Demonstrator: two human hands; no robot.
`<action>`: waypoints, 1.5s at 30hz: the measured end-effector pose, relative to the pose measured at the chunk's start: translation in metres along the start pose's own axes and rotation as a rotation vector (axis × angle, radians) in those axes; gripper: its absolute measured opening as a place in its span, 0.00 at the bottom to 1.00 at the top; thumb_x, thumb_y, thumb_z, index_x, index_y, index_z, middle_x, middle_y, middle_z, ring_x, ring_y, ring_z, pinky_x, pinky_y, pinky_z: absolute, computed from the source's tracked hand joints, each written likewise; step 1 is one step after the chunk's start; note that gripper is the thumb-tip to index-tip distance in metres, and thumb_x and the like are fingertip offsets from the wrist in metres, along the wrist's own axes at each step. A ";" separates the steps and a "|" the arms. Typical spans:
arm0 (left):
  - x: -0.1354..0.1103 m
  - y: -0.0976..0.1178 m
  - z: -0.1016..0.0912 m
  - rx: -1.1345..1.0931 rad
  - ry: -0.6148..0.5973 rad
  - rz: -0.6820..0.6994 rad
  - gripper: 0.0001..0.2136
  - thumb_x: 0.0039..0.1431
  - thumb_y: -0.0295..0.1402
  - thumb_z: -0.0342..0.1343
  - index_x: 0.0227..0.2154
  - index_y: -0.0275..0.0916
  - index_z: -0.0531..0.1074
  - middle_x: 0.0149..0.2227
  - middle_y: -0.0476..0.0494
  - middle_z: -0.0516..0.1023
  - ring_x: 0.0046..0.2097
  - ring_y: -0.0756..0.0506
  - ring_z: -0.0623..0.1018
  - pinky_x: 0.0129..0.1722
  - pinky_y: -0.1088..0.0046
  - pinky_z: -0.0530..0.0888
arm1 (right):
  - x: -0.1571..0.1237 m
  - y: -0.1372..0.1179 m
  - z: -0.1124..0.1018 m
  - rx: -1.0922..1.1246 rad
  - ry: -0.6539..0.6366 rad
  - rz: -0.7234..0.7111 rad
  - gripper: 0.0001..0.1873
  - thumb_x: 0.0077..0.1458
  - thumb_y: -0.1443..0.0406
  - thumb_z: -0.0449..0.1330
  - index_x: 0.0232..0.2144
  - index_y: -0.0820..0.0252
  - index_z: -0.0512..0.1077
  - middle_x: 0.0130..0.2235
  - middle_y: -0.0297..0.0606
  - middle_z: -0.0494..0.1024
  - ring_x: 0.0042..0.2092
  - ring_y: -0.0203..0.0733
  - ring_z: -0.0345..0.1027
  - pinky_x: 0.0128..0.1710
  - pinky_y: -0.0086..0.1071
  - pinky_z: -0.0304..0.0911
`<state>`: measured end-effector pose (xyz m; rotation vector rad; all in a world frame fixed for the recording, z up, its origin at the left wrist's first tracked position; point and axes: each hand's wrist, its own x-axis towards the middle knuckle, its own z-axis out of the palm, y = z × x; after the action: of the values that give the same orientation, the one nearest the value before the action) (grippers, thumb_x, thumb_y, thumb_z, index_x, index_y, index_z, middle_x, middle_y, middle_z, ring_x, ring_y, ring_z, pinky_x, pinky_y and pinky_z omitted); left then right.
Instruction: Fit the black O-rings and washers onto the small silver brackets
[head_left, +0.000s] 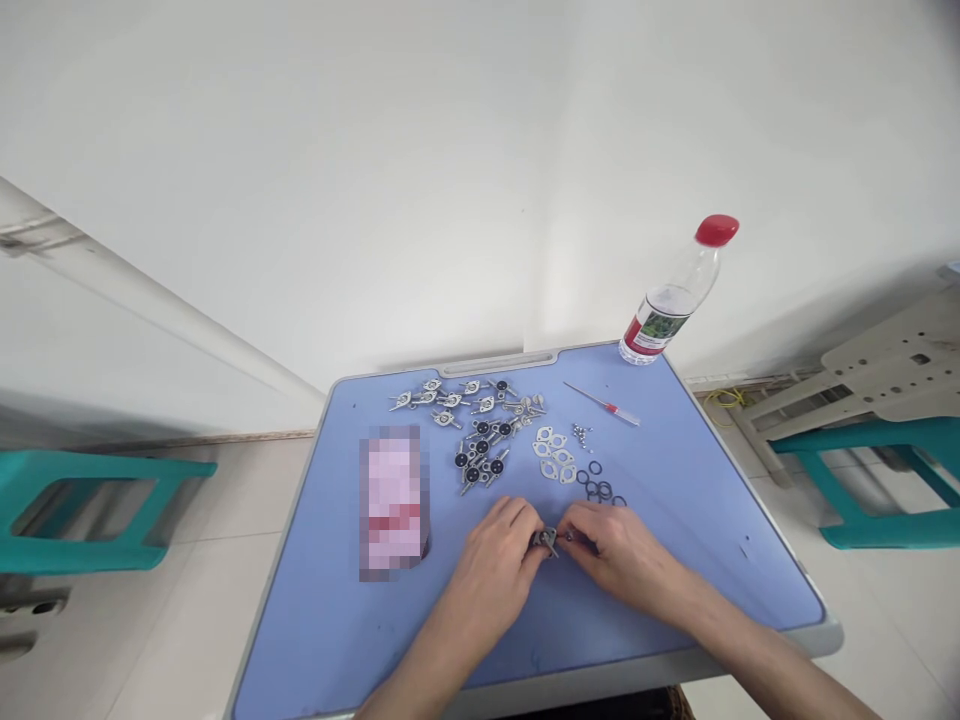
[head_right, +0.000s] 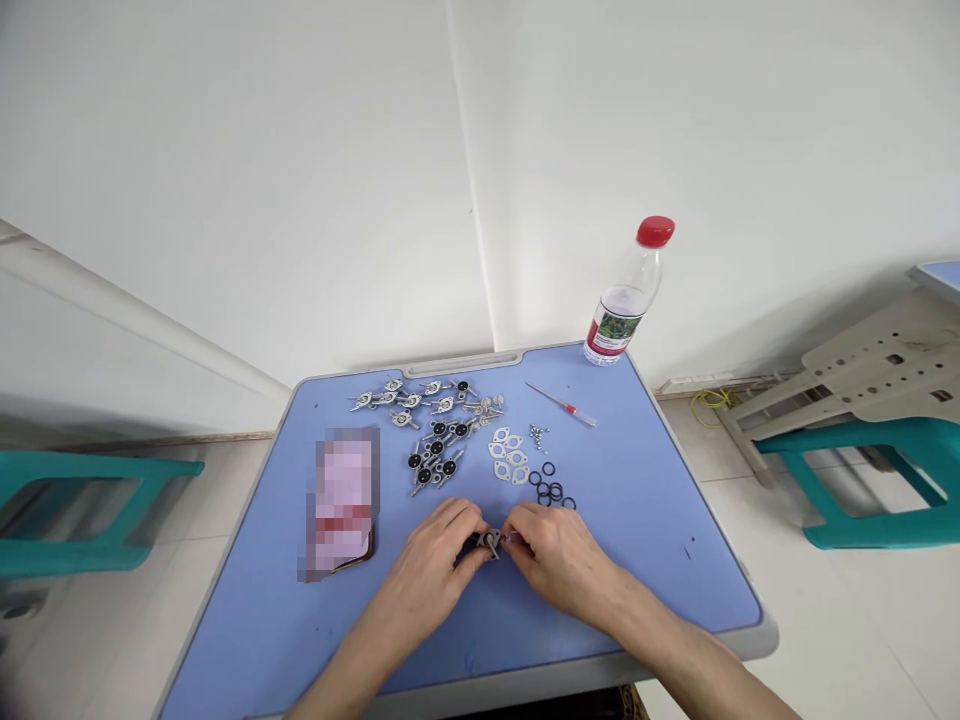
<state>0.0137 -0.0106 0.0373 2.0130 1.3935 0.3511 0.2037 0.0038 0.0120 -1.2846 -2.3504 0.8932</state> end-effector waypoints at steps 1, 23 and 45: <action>0.000 0.000 0.000 -0.005 -0.004 0.005 0.07 0.59 0.21 0.54 0.31 0.39 0.64 0.35 0.50 0.70 0.40 0.45 0.69 0.39 0.69 0.65 | 0.000 0.000 0.000 0.001 -0.003 0.005 0.08 0.56 0.75 0.55 0.29 0.59 0.69 0.27 0.31 0.72 0.27 0.35 0.64 0.28 0.28 0.54; 0.001 0.000 -0.003 -0.035 -0.020 0.022 0.07 0.60 0.22 0.54 0.31 0.39 0.64 0.35 0.50 0.70 0.40 0.46 0.69 0.39 0.69 0.65 | 0.001 0.011 -0.033 0.170 0.212 0.157 0.07 0.61 0.65 0.55 0.33 0.57 0.73 0.31 0.33 0.76 0.30 0.36 0.67 0.30 0.28 0.59; 0.003 -0.009 0.003 -0.148 0.049 0.048 0.07 0.57 0.23 0.55 0.27 0.39 0.65 0.32 0.50 0.71 0.38 0.46 0.70 0.36 0.72 0.63 | 0.006 0.011 -0.002 0.096 0.089 -0.240 0.14 0.56 0.76 0.53 0.30 0.58 0.75 0.31 0.34 0.76 0.31 0.34 0.70 0.32 0.25 0.61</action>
<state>0.0097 -0.0070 0.0287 1.9305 1.3099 0.5135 0.2083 0.0141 0.0063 -0.9596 -2.3006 0.8427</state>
